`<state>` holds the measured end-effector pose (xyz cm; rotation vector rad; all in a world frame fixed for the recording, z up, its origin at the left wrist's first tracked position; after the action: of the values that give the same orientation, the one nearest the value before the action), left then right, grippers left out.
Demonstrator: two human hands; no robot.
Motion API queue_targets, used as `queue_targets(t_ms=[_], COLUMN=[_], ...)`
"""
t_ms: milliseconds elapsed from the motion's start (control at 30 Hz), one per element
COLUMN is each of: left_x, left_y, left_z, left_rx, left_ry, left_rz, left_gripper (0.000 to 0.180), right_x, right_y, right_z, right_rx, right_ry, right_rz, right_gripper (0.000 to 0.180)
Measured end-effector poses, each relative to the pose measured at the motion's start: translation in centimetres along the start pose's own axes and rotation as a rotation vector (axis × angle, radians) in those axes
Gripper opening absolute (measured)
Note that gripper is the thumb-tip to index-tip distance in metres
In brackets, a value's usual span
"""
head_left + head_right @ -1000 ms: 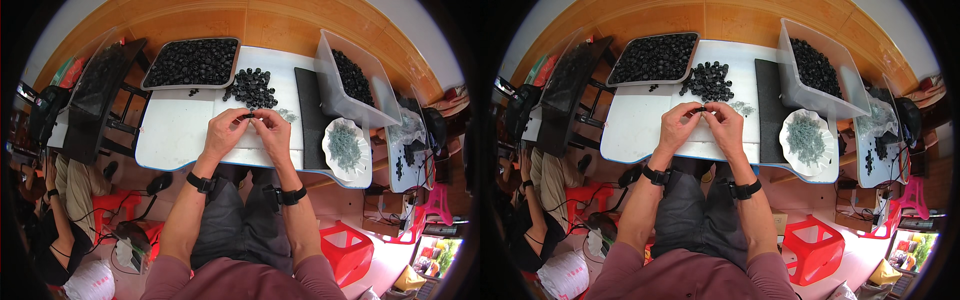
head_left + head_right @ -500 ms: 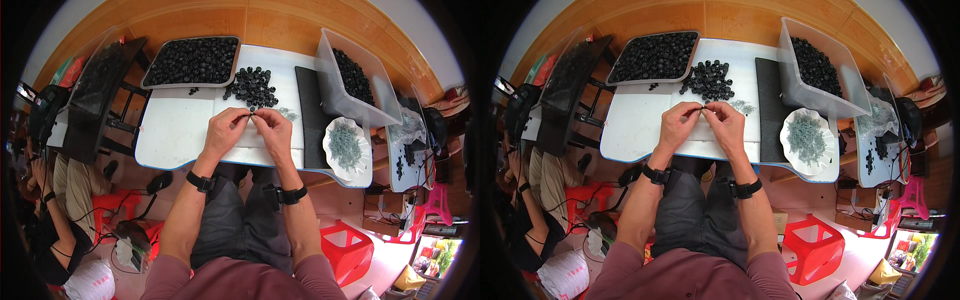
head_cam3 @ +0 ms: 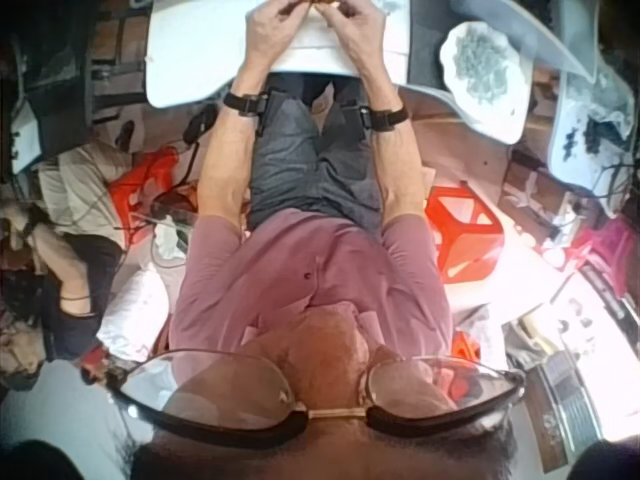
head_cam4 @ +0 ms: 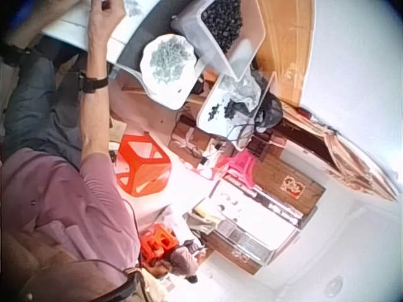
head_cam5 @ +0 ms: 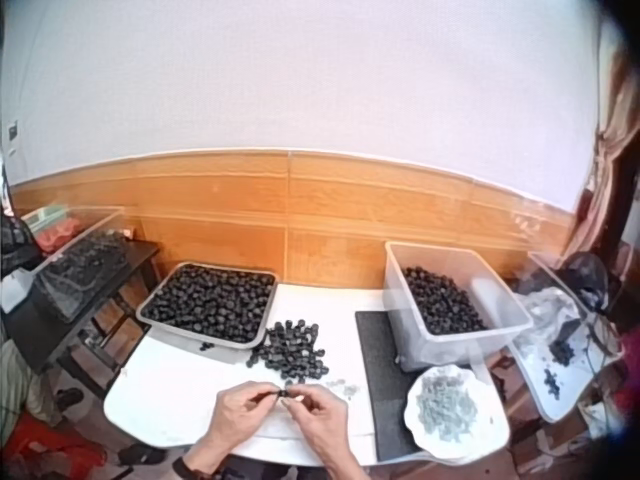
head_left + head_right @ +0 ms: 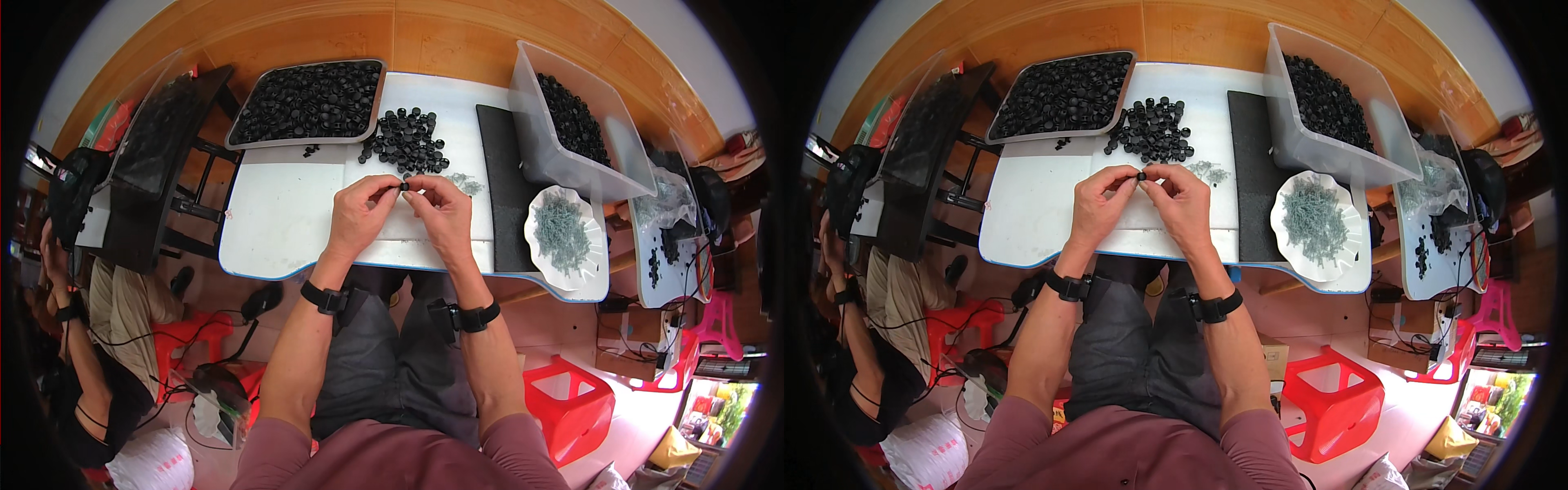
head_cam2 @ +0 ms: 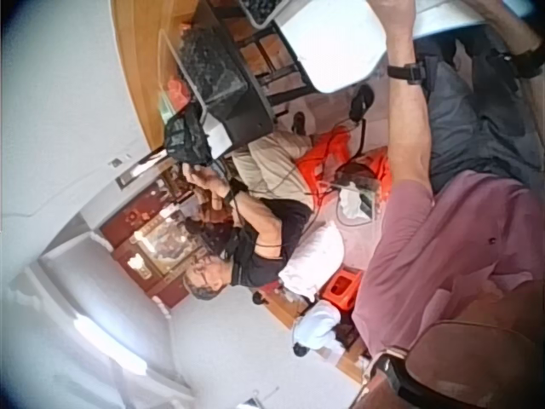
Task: The person picks up a black plastic component and a small metal pin, inserts the pin into the component, and places the assembled unit on the table, repeating the process several times.
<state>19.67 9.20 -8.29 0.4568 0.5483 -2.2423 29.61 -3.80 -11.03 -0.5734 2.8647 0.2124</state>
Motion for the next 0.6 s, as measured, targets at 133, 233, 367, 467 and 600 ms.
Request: queue_targets(t_ms=[133,233,367,467,600], left_x=[0.0,0.0,-0.1,-0.1,-0.2], left_y=[0.1,0.2,0.0,-0.2,0.3], left_z=[-0.1,-0.2,-0.2,-0.1,-0.1], left_rx=[0.001,-0.001,0.006,-0.048,-0.143], left_ry=[-0.009,-0.012,0.002,0.03,0.051], left_rz=[-0.006,0.001,0.075,0.097,0.068], left_gripper=[0.016,0.016,0.015,0.015,0.014], right_x=[0.1,0.1,-0.1,-0.4,-0.9], right_y=[0.0,-0.2,-0.7,-1.3,-2.0], right_z=[0.1,-0.2,-0.5,-0.2,0.1], right_rx=[0.048,0.054,-0.004,-0.142,-0.268], right_ry=[-0.007,-0.023,-0.01,0.115,0.163], right_rz=[0.007,0.023,0.069,0.09,0.073], right_gripper=[0.021,0.019,0.017,0.017,0.017])
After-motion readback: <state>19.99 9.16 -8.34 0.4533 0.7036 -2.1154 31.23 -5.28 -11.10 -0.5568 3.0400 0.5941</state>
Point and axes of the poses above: each hand's wrist, its own x-axis away from the middle knuckle, its own y-axis out of the palm, z = x × y, the point moved 8 cm from there along -x, towards the middle knuckle, and after that the axes turned 10 degrees about z, right-handed, at the moved point
